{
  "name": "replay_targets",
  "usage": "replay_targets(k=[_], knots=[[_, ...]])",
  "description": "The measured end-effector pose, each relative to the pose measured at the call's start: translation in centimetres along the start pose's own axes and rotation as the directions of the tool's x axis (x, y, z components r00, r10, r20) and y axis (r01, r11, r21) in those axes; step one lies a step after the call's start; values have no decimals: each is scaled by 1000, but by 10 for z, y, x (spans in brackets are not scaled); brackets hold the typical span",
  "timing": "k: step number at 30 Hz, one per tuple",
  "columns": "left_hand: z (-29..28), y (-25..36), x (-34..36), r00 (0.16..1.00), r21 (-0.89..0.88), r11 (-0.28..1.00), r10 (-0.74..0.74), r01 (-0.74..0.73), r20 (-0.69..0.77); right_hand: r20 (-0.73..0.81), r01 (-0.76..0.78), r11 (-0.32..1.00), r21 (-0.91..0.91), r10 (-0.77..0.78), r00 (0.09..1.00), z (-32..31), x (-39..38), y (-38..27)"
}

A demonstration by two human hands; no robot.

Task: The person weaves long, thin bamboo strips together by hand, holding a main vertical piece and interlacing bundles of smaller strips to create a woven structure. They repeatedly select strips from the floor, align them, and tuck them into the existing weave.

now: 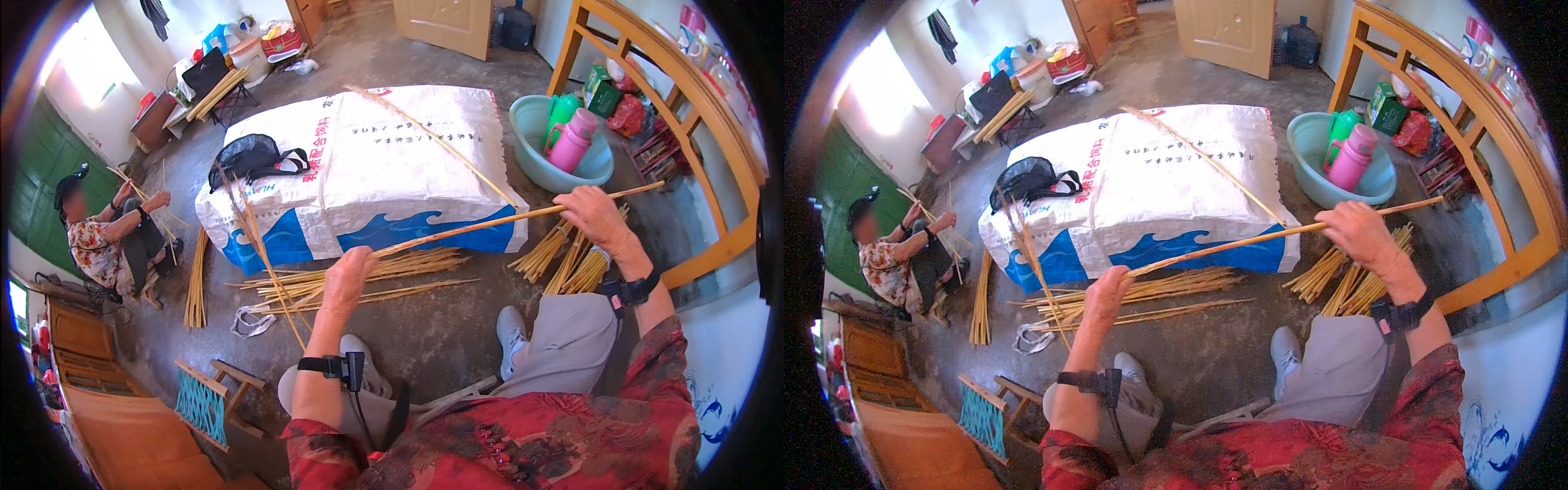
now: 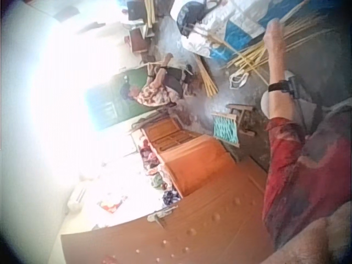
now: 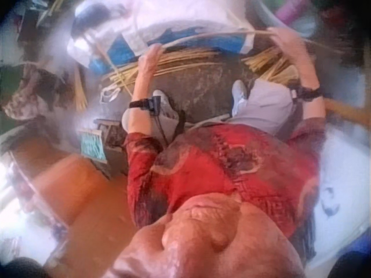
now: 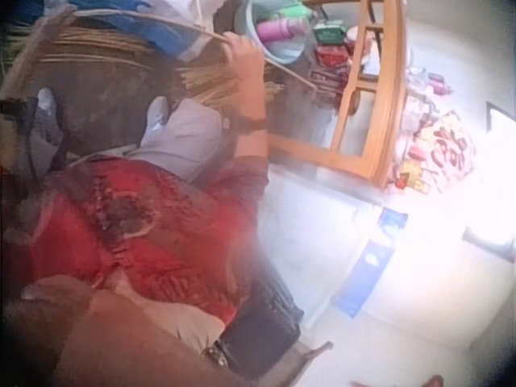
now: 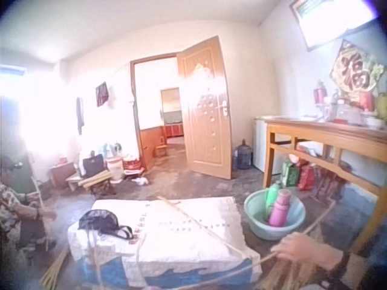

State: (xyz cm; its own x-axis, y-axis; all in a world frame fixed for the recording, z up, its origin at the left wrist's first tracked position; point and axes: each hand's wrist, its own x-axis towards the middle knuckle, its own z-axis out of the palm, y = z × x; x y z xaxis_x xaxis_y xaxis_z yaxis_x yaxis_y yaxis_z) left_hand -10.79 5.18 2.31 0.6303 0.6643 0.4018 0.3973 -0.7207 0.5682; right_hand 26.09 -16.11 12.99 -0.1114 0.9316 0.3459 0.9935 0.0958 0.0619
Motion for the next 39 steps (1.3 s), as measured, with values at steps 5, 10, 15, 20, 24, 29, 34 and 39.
replay_targets(k=[5,10,15,20,24,29,34,39], knots=[[-13,10,1,986,93,987,-137,128,99,121,-122,992,-42,126,985,-31,-23,14],[-11,-2,5,992,214,969,-128,120,22,73,-122,992,-16,122,990,-29,-36,30],[-12,-7,9,962,340,920,-111,195,-251,97,-197,980,34,193,976,-17,-40,46],[-13,-3,13,969,201,961,-149,188,-196,97,-497,802,331,495,863,9,4,60],[10,5,13,994,160,985,-82,70,68,-38,-348,866,360,387,921,52,59,69],[13,13,10,977,167,986,-37,1,209,101,-469,793,389,469,878,124,130,59],[15,20,12,946,128,992,-46,5,320,15,-374,895,242,382,924,197,141,55],[7,23,9,911,171,984,-115,50,397,44,-448,877,173,447,893,229,132,37]])
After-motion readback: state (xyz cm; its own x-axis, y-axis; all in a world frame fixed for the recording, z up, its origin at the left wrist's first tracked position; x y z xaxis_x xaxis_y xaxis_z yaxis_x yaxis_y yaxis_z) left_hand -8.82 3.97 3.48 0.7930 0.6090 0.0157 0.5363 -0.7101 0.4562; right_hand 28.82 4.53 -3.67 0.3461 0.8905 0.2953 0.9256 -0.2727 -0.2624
